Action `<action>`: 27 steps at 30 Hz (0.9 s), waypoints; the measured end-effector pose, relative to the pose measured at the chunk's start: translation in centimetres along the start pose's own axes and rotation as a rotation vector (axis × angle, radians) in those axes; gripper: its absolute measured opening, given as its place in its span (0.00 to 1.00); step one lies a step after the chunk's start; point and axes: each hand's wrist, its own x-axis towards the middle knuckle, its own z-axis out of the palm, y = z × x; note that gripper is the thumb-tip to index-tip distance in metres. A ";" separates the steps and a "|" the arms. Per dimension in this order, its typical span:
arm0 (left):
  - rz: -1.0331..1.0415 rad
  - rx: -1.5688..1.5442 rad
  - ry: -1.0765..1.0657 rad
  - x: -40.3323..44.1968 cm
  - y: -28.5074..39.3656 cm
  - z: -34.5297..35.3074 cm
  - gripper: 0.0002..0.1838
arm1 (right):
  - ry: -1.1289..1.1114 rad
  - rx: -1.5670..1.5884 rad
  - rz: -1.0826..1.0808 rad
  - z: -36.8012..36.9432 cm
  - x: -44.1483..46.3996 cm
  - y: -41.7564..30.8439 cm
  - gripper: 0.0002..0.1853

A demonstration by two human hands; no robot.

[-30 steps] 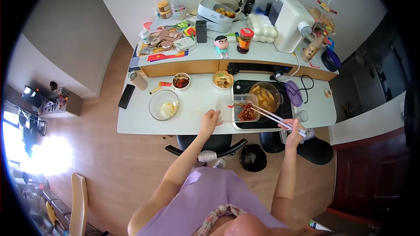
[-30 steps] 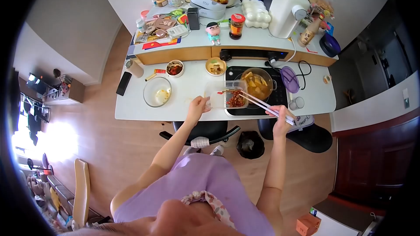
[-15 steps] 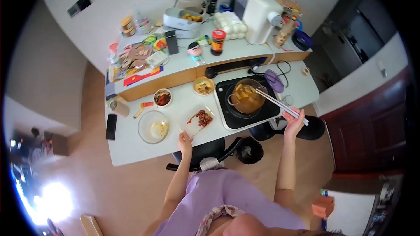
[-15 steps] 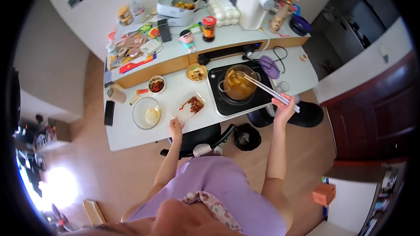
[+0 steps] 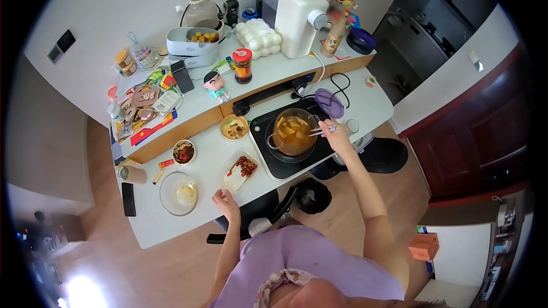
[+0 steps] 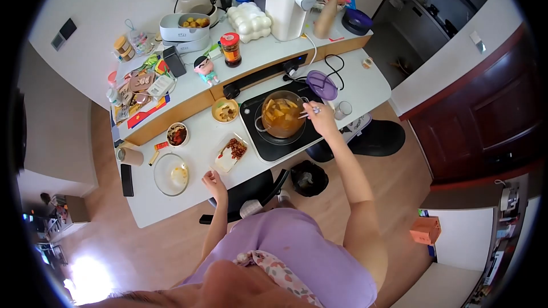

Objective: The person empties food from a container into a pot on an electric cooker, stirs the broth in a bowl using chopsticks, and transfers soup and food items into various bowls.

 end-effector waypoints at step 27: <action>-0.580 -0.569 -0.554 3.5 13.7 17.4 0.16 | -0.367 0.082 -0.203 -5.1 6.3 1.9 0.15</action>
